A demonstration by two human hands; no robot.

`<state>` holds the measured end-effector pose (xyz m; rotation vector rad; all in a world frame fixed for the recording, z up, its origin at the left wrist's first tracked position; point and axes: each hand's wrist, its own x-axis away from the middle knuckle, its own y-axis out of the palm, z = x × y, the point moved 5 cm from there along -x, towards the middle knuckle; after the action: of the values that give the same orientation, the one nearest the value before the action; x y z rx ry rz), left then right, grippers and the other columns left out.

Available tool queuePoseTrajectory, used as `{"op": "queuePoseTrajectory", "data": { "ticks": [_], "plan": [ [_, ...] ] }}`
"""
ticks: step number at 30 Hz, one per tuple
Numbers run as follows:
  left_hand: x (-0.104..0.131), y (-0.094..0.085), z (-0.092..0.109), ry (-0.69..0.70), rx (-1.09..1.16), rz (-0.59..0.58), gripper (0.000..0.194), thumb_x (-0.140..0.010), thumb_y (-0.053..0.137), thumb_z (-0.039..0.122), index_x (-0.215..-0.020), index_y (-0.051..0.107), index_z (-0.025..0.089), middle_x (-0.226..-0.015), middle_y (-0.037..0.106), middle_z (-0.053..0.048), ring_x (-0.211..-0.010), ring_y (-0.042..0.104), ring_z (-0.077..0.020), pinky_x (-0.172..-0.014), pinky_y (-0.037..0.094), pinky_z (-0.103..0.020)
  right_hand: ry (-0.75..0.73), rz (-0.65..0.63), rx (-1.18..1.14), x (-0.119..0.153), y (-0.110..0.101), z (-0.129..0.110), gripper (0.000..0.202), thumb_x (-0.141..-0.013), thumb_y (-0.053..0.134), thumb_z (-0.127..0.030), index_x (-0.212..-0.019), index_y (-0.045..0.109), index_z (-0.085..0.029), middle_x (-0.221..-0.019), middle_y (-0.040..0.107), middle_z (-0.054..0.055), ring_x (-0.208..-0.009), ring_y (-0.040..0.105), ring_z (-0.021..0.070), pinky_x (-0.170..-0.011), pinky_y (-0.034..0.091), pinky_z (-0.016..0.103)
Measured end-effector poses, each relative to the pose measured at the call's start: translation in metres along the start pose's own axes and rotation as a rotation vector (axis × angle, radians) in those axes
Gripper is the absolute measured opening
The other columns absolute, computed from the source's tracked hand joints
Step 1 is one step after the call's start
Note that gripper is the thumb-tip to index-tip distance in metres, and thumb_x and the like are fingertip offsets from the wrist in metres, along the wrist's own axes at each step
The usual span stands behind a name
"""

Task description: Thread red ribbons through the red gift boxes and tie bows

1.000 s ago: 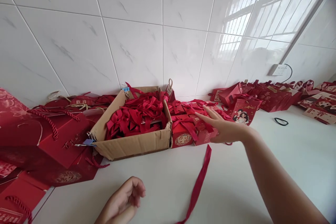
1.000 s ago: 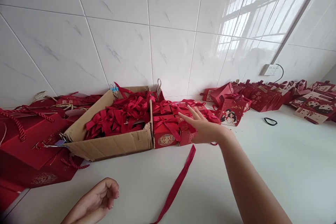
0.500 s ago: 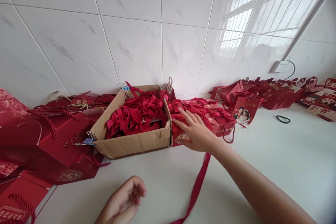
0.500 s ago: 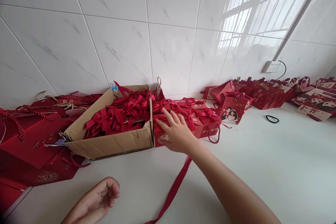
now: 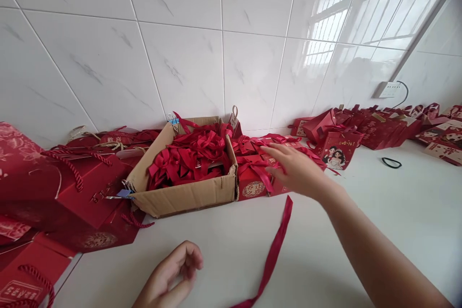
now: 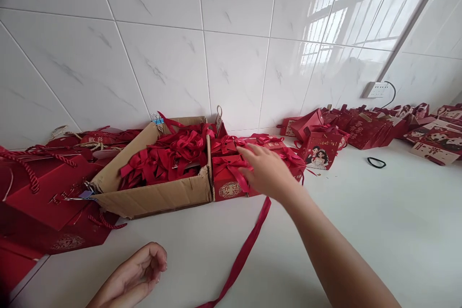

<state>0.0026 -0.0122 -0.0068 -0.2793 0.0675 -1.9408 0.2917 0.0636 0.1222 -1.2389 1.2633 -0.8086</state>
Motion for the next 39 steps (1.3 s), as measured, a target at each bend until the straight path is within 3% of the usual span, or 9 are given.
{"op": "queuePoseTrajectory", "data": {
  "ticks": [4,7,14,19,22,25,27,31,39],
  "plan": [
    [0.001,-0.001,-0.001,-0.013,0.009,0.018,0.012,-0.078,0.056,0.032,-0.085,0.057,0.021,-0.084,0.054,-0.003,-0.086,0.051,-0.0226,-0.082,0.041,-0.033,0.21,-0.074,0.034,0.01,-0.02,0.038,0.031,-0.09,0.042,-0.036,-0.11,0.064,-0.026,-0.113,0.065,0.006,-0.092,0.063,0.0264,-0.067,0.051,0.036],
    [0.0,-0.002,-0.002,-0.007,-0.005,0.012,0.012,-0.078,0.056,0.031,-0.083,0.057,0.021,-0.083,0.053,-0.002,-0.084,0.05,-0.0216,-0.08,0.041,-0.031,0.205,-0.214,0.006,0.008,-0.011,0.047,0.017,-0.083,0.052,-0.032,-0.082,0.066,-0.023,-0.086,0.069,0.003,-0.072,0.063,0.0208,-0.056,0.045,0.028],
    [0.007,0.005,0.005,0.111,-0.165,0.071,0.008,-0.082,0.049,0.027,-0.083,0.055,0.022,-0.08,0.051,-0.001,-0.08,0.048,-0.0196,-0.077,0.039,-0.029,0.128,-0.234,-0.028,0.002,0.001,0.031,0.02,-0.087,0.049,-0.035,-0.085,0.064,-0.021,-0.084,0.068,0.005,-0.072,0.063,0.0201,-0.055,0.042,0.027],
    [0.015,0.021,0.022,0.272,-0.403,-0.116,0.016,-0.073,0.065,0.02,-0.086,0.055,0.022,-0.093,0.055,-0.004,-0.088,0.05,-0.0215,-0.083,0.041,-0.029,-0.047,-0.281,-0.034,0.037,-0.015,-0.016,0.024,-0.089,0.046,-0.04,-0.082,0.064,-0.025,-0.081,0.068,0.002,-0.065,0.062,0.019,-0.051,0.04,0.027],
    [0.017,0.027,0.025,0.238,-0.534,-0.198,0.031,-0.064,0.078,0.023,-0.085,0.055,0.021,-0.1,0.055,-0.006,-0.096,0.05,-0.0255,-0.087,0.041,-0.033,-0.31,-0.41,-0.122,0.065,0.011,-0.077,0.026,-0.086,0.055,-0.043,-0.105,0.064,-0.028,-0.094,0.069,0.004,-0.08,0.067,0.0232,-0.065,0.05,0.031],
    [0.017,0.028,0.026,0.226,-0.559,-0.151,0.022,-0.069,0.071,0.019,-0.082,0.053,0.019,-0.102,0.052,-0.008,-0.099,0.048,-0.0253,-0.089,0.042,-0.035,-0.606,-0.534,0.055,0.091,0.066,-0.136,0.029,-0.076,0.069,-0.031,-0.101,0.065,-0.018,-0.092,0.069,0.008,-0.075,0.068,0.0269,-0.056,0.05,0.031],
    [0.018,0.028,0.025,0.224,-0.549,-0.094,0.016,-0.072,0.062,0.012,-0.078,0.05,0.019,-0.101,0.051,-0.008,-0.099,0.049,-0.0232,-0.089,0.042,-0.034,-0.691,-0.436,0.123,0.096,0.095,-0.161,0.033,-0.074,0.068,-0.022,-0.106,0.063,-0.013,-0.091,0.069,0.009,-0.071,0.068,0.0255,-0.047,0.047,0.029],
    [0.017,0.027,0.019,0.231,-0.571,-0.053,0.022,-0.066,0.059,0.003,-0.079,0.049,0.018,-0.099,0.05,-0.007,-0.097,0.049,-0.022,-0.088,0.043,-0.034,-0.714,-0.354,0.161,0.095,0.127,-0.168,0.017,-0.081,0.062,-0.02,-0.097,0.064,-0.014,-0.082,0.068,0.006,-0.065,0.067,0.0227,-0.04,0.042,0.028],
    [0.014,0.026,0.002,0.329,-0.652,-0.063,0.036,-0.062,0.078,0.018,-0.087,0.053,0.019,-0.099,0.052,-0.006,-0.097,0.049,-0.023,-0.087,0.044,-0.035,-0.648,-0.525,-0.01,0.088,0.132,-0.155,0.01,-0.068,0.056,-0.01,-0.069,0.063,-0.017,-0.072,0.069,0.005,-0.062,0.066,0.0232,-0.045,0.031,0.025]
  ]
}}
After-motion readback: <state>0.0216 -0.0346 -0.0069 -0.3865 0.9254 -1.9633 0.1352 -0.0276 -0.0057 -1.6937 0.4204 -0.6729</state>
